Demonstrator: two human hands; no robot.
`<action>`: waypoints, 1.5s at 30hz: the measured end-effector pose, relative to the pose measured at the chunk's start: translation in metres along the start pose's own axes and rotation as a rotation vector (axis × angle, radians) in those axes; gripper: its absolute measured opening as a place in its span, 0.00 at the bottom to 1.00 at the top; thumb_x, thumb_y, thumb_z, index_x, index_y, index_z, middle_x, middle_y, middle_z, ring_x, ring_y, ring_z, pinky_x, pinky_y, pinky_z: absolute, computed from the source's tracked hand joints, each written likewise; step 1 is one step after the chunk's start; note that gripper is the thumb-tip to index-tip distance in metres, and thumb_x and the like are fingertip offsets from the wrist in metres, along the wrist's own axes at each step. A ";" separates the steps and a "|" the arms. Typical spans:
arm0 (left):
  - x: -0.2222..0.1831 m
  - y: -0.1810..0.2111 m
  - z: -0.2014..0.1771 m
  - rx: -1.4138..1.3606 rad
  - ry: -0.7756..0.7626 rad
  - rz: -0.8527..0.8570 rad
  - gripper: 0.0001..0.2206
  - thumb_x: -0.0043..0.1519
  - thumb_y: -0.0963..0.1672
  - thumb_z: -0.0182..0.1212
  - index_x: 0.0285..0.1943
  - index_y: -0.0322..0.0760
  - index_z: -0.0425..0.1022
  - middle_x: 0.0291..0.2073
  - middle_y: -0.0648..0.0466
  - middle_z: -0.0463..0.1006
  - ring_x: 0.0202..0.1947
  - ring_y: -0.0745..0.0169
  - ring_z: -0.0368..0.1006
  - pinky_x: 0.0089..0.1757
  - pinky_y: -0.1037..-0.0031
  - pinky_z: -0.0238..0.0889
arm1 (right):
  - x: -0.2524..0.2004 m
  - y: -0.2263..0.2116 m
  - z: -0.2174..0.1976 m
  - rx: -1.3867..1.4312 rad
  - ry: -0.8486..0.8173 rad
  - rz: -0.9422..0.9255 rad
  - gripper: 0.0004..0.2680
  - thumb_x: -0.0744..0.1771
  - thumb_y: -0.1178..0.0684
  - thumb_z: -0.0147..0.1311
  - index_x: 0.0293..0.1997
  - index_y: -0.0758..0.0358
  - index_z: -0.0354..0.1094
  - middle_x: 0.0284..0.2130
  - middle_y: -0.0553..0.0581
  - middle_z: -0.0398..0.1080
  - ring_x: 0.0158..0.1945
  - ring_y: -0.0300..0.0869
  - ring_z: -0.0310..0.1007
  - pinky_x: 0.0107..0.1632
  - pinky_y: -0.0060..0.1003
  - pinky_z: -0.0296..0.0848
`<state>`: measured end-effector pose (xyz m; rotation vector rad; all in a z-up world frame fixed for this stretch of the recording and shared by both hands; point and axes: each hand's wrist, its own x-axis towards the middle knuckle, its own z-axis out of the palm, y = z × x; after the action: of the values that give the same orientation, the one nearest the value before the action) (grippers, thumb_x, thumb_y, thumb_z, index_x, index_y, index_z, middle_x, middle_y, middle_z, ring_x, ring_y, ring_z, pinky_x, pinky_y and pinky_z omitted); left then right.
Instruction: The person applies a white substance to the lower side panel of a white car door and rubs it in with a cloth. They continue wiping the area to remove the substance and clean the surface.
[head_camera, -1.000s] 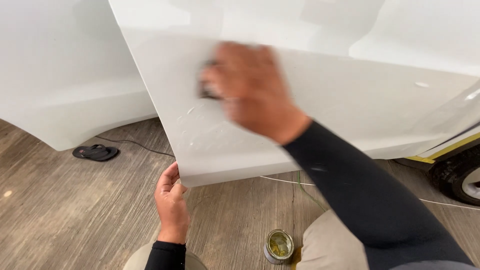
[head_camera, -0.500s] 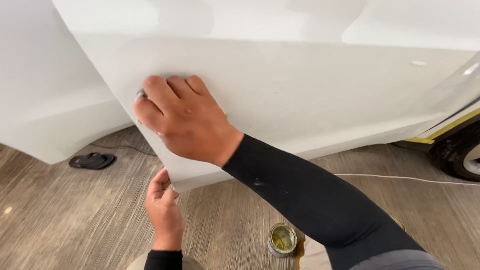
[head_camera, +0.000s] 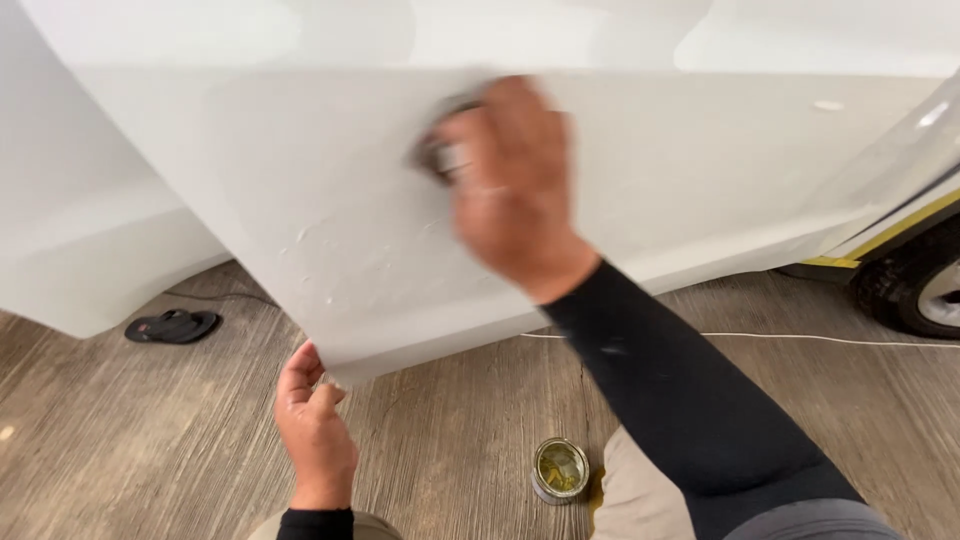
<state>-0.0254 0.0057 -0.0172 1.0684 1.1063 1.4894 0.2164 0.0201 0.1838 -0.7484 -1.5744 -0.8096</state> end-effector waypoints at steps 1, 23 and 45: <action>0.001 0.000 -0.001 -0.007 0.007 0.037 0.27 0.53 0.33 0.42 0.65 0.27 0.68 0.54 0.45 0.73 0.54 0.58 0.68 0.50 0.73 0.61 | 0.009 -0.012 -0.002 -0.104 -0.053 -0.042 0.07 0.64 0.67 0.60 0.34 0.61 0.66 0.35 0.54 0.63 0.36 0.44 0.60 0.40 0.38 0.60; -0.003 -0.005 0.009 -0.009 0.033 0.030 0.23 0.59 0.34 0.45 0.65 0.29 0.66 0.50 0.49 0.71 0.47 0.64 0.66 0.44 0.77 0.60 | -0.046 0.082 -0.067 -0.204 -0.080 0.099 0.10 0.64 0.69 0.60 0.44 0.63 0.65 0.40 0.55 0.68 0.46 0.46 0.58 0.50 0.40 0.59; -0.008 0.001 0.004 0.092 0.031 0.042 0.27 0.54 0.33 0.42 0.67 0.29 0.65 0.55 0.46 0.71 0.54 0.59 0.67 0.46 0.74 0.62 | -0.093 0.027 -0.032 -0.273 -0.293 -0.229 0.05 0.69 0.54 0.59 0.33 0.57 0.75 0.31 0.48 0.52 0.34 0.37 0.57 0.44 0.35 0.70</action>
<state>-0.0208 -0.0017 -0.0165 1.1415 1.1900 1.5051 0.2693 0.0058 0.0979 -0.9259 -1.8567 -1.1387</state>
